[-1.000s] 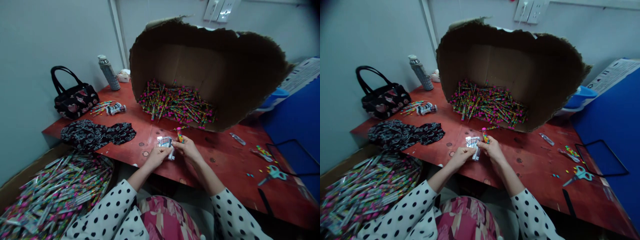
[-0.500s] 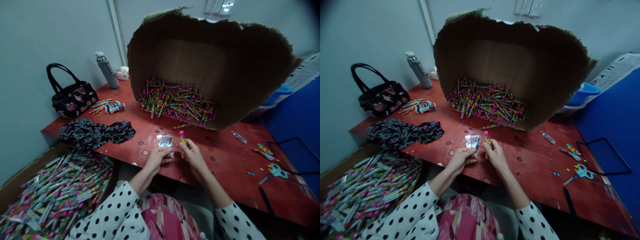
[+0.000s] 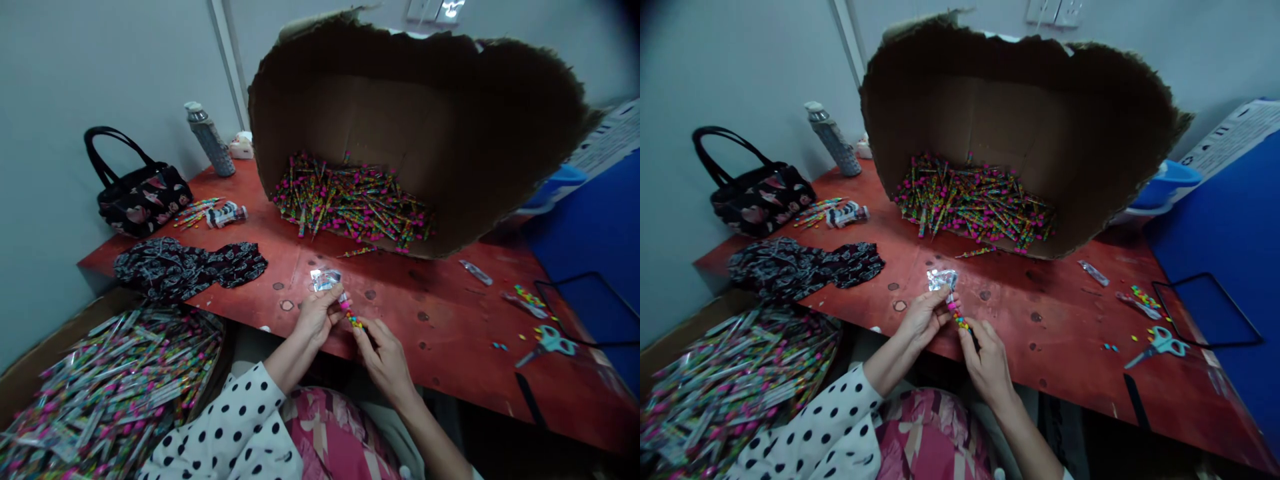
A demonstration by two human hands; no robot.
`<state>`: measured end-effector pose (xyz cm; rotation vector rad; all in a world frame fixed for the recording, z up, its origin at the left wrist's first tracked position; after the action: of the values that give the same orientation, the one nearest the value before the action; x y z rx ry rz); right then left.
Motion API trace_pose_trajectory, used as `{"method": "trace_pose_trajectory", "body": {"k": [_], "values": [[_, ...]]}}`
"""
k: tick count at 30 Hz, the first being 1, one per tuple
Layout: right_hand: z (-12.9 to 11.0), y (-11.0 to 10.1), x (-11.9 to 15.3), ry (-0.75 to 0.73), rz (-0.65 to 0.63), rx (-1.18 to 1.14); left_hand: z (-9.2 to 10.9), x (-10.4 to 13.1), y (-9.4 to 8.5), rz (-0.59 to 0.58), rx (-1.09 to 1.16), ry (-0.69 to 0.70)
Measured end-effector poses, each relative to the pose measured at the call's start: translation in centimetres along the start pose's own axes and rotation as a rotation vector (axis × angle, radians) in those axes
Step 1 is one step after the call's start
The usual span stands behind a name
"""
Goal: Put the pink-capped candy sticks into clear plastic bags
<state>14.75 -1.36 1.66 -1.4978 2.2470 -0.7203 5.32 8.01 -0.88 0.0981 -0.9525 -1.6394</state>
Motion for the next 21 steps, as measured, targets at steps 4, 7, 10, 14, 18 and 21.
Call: {"method": "trace_pose_trajectory", "body": {"k": [4, 7, 10, 14, 18, 21], "values": [[-0.03, -0.14, 0.14, 0.013, 0.035, -0.02, 0.49, 0.2, 0.28, -0.013, -0.032, 0.069], [-0.27, -0.27, 0.51, -0.006, 0.059, -0.034, 0.66, 0.2, 0.05, 0.009, -0.028, 0.092], [-0.38, -0.35, 0.7, -0.018, 0.078, -0.038, 0.51, 0.28, -0.04, 0.008, -0.02, 0.068], [-0.39, -0.43, 0.56, -0.008, 0.087, -0.022, 0.44, 0.48, 0.3, -0.035, 0.018, 0.061], [-0.8, -0.64, 0.53, -0.035, 0.089, -0.018, 0.38, 0.59, 0.34, -0.026, 0.003, 0.059], [-0.68, -0.77, 0.57, -0.007, 0.088, -0.041, 0.3, 0.62, 0.45, -0.051, -0.029, 0.06]]}}
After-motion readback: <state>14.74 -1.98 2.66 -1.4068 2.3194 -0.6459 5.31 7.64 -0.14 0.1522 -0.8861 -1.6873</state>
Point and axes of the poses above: each hand's wrist, its own x-axis away from the middle knuckle, its own y-axis out of the palm, z = x × y, the point moved 6 cm from there along -x, towards the middle knuckle, and after that the axes turned 11 degrees about y, right-handed, at the moved point
